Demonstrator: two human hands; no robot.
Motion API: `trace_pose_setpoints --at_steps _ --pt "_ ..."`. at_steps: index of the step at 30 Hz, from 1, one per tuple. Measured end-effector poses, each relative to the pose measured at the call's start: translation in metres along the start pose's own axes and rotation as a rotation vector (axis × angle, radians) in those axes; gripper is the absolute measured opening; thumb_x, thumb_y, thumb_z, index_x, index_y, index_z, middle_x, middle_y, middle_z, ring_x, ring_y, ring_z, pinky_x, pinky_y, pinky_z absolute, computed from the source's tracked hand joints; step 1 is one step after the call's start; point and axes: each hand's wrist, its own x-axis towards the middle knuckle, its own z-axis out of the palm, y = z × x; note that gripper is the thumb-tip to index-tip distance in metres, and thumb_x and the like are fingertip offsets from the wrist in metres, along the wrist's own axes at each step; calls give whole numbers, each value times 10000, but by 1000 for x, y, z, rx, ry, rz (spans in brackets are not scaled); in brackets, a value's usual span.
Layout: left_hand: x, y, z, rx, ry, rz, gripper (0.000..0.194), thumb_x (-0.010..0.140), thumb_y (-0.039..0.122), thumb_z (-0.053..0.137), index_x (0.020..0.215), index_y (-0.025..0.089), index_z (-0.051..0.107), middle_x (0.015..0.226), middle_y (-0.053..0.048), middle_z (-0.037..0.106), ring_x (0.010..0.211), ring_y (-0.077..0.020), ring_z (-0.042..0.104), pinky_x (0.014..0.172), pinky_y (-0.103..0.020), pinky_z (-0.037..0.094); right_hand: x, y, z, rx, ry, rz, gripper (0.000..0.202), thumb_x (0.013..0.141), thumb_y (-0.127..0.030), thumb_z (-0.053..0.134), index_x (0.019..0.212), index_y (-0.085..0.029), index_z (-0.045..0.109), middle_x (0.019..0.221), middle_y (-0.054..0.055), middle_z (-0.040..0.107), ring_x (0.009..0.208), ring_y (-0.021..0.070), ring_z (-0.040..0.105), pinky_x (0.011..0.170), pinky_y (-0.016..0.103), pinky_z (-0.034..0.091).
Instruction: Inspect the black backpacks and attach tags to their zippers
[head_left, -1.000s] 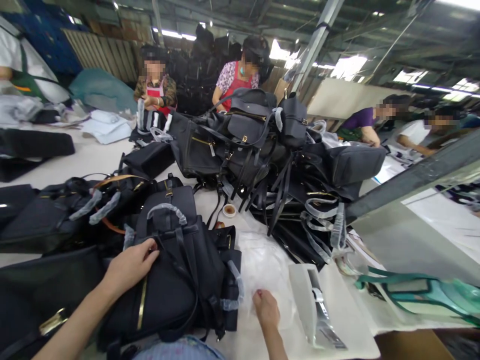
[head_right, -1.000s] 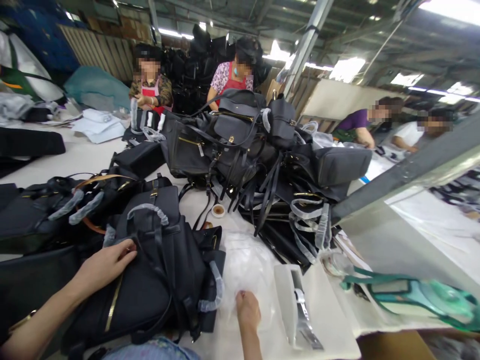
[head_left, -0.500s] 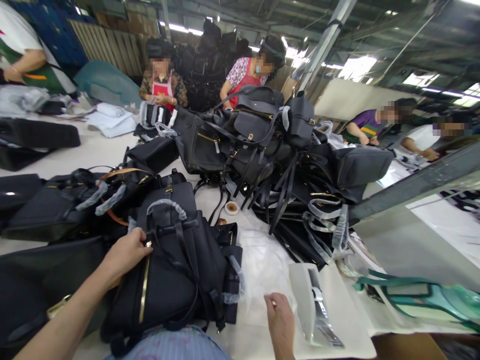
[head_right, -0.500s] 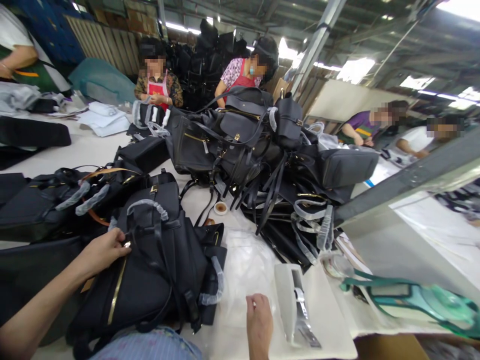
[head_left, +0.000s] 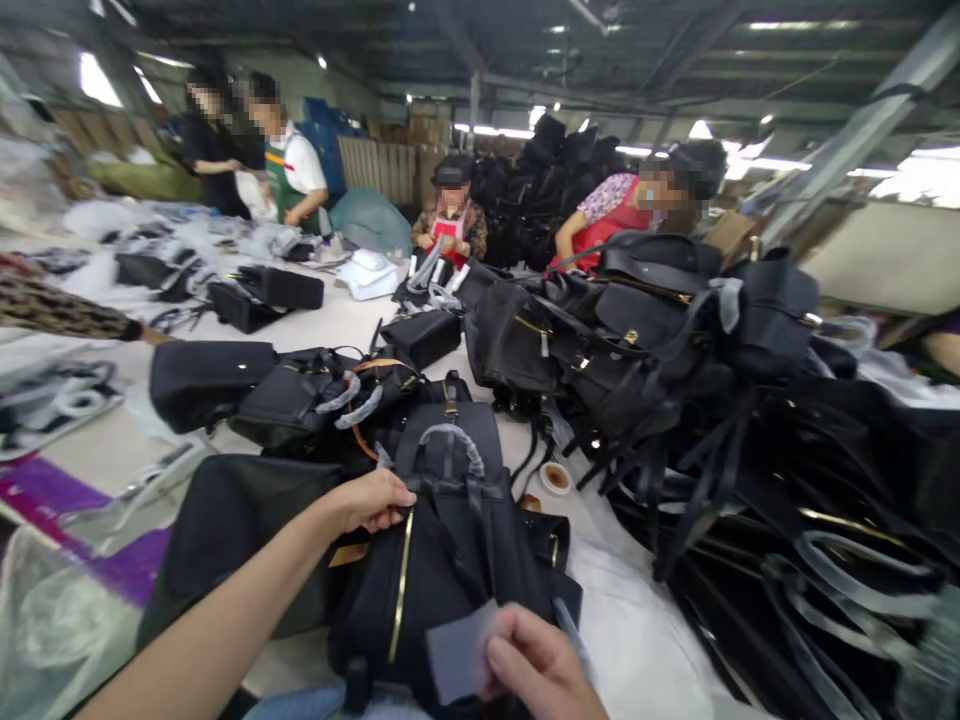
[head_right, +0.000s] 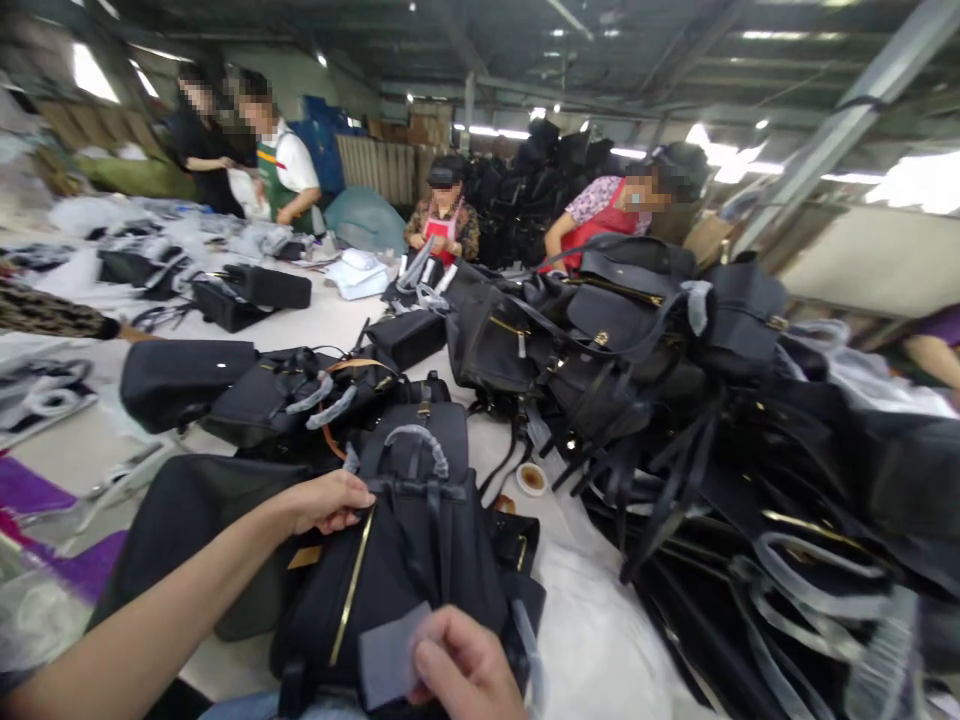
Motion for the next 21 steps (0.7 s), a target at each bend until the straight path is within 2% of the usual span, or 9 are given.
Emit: trace_pose_setpoints --at_steps 1,3,5,7,12,16,19,21 --pt "0 1 -3 -19 0 -9 411 637 531 670 626 187 444 475 57 473 350 -46 327 358 -174 226 21 -9 18 -33 -72 40 404 656 -547 738 631 -173 587 611 -5 585 582 126 566 531 224 491" --pt "-1 1 -7 -51 -12 -23 430 611 533 693 607 190 434 463 61 452 342 -44 303 359 -177 207 61 -19 46 -127 -68 100 343 667 -476 724 663 -169 571 622 -1 615 575 133 604 491 216 506" --pt "-3 0 -9 -70 -21 -28 421 609 514 702 594 190 432 452 64 434 339 -43 284 363 -178 195 91 -18 64 -212 -11 160 288 657 -407 715 669 -160 568 578 13 641 514 142 627 426 201 492" --pt "-3 -2 -9 -79 -22 -31 387 626 476 700 596 190 441 447 66 425 338 -44 270 370 -182 187 111 -10 72 -260 2 209 249 647 -360 709 650 -150 575 531 33 651 457 156 634 375 190 468" --pt "3 -9 -3 -24 53 -64 348 670 401 679 533 185 442 397 66 376 332 -61 274 385 -206 177 130 2 77 -275 -10 218 232 660 -351 677 608 -150 574 508 29 636 406 126 596 352 171 440" --pt "1 -8 7 54 182 -32 322 710 292 615 473 179 428 409 50 387 369 -75 313 413 -226 219 135 0 74 -243 -35 170 279 669 -418 673 657 -152 591 529 -7 614 446 102 572 425 190 481" --pt "-9 -5 13 126 316 26 213 689 224 609 510 178 503 469 38 443 479 -109 437 484 -235 308 138 5 68 -209 -40 119 333 690 -492 641 709 -160 624 586 -5 633 516 127 590 481 227 502" --pt "-16 -3 18 175 394 48 135 672 193 620 549 183 564 550 18 520 638 -151 545 590 -250 377 140 11 62 -263 -6 45 337 696 -508 633 693 -172 639 573 -6 622 527 146 581 468 232 478"
